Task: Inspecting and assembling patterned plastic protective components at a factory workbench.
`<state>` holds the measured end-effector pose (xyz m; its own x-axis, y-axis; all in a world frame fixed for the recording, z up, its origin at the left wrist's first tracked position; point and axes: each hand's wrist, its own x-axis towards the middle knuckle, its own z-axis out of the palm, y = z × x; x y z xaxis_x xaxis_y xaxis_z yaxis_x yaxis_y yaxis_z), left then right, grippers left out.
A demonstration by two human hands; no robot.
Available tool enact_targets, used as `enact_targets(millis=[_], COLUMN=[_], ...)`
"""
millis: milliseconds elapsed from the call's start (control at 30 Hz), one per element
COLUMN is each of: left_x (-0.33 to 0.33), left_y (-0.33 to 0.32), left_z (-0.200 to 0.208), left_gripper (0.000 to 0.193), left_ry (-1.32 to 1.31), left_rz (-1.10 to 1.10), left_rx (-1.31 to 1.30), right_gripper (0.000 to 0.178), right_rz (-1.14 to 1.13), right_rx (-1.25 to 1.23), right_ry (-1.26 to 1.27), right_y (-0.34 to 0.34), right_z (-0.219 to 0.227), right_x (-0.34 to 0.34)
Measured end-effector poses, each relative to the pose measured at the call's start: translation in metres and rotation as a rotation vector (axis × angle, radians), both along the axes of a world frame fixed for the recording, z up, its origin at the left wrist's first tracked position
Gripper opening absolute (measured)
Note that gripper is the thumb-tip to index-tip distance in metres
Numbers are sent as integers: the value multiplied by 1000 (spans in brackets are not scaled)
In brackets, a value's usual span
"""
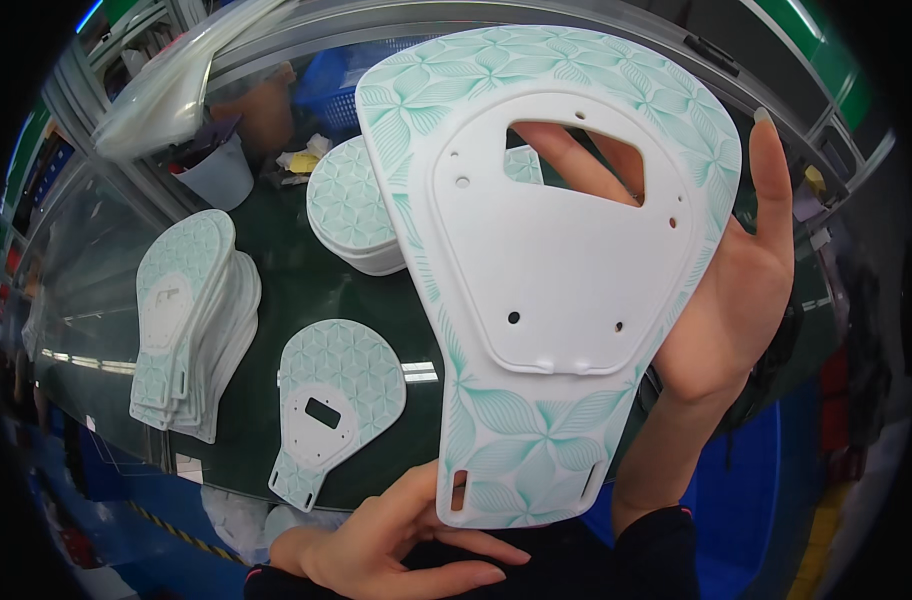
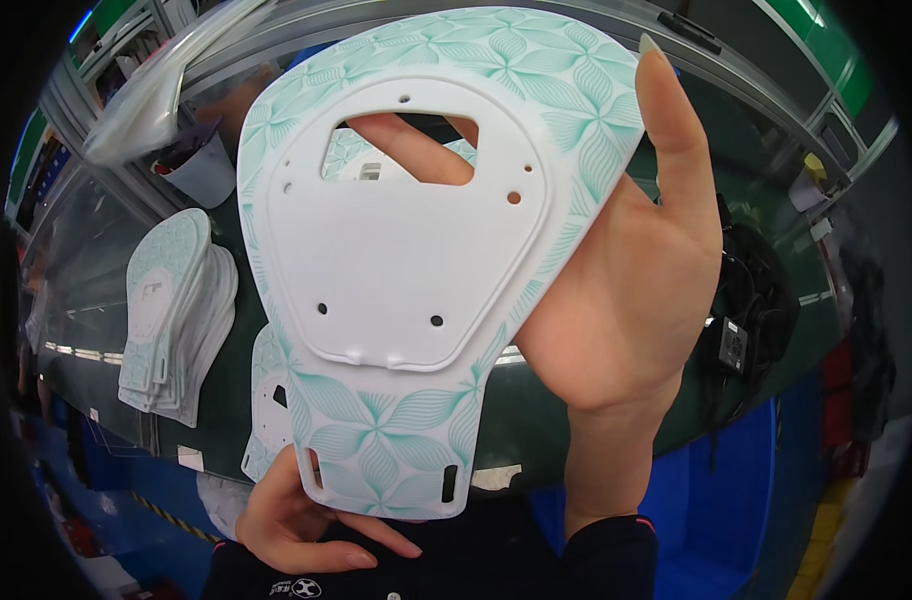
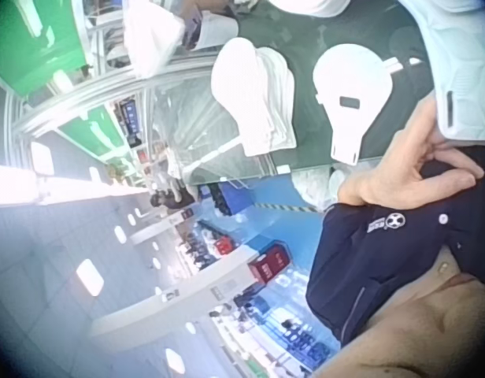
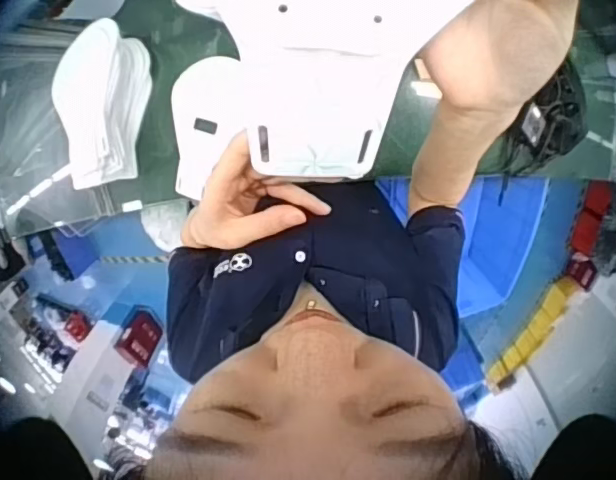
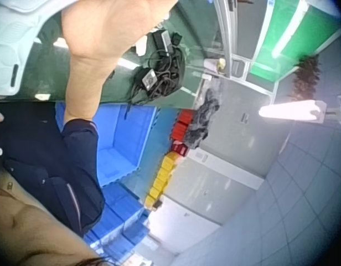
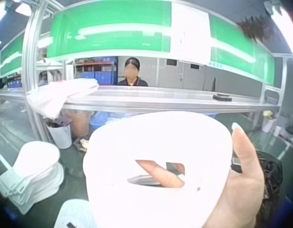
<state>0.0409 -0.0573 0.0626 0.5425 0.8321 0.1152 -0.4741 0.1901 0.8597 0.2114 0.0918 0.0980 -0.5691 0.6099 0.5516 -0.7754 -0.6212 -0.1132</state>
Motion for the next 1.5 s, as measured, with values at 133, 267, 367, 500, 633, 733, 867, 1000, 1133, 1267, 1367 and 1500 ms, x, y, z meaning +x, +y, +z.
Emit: enact_targets(millis=[133, 267, 367, 500, 633, 733, 867, 1000, 1133, 1267, 1367, 1500], left_x=[-2, 3, -1, 4, -12, -9, -8, -2, -5, -3, 5, 16], left_y=[0, 6, 27, 34, 37, 37, 17, 5, 3, 10, 0, -2], left_z=[-6, -3, -7, -2, -15, -13, -4, 4, -1, 1, 1, 5], left_gripper=[74, 75, 84, 85, 79, 78, 76, 79, 82, 80, 78, 68], left_ry=[14, 108, 499, 546, 553, 347, -123, 100, 271, 169, 142, -50], left_rz=[-67, 86, 472, 463, 705, 750, 331, 193, 345, 241, 343, 494], left_rx=[8, 151, 517, 510, 634, 339, -129, 140, 298, 371, 283, 18], right_gripper=[81, 74, 65, 57, 56, 56, 59, 53, 61, 62, 62, 63], right_rz=[-303, -362, -664, -786, -635, -625, -563, -565, -338, -241, -257, -215], right_rx=[69, -14, -100, -23, -82, -287, -248, -167, -41, -32, -29, 13], right_ry=[-461, -463, -552, -728, -528, -536, -469, -587, -411, -328, -369, -361], right_y=[-13, -22, -45, -79, -60, -51, -30, -17, -15, -15, -13, -9], right_z=[27, 26, 19, -14, -11, 15, 23, 22, 18, 20, 20, 14], right_x=[13, 11, -1, -36, -23, -18, -15, -5, 1, 3, 6, 7])
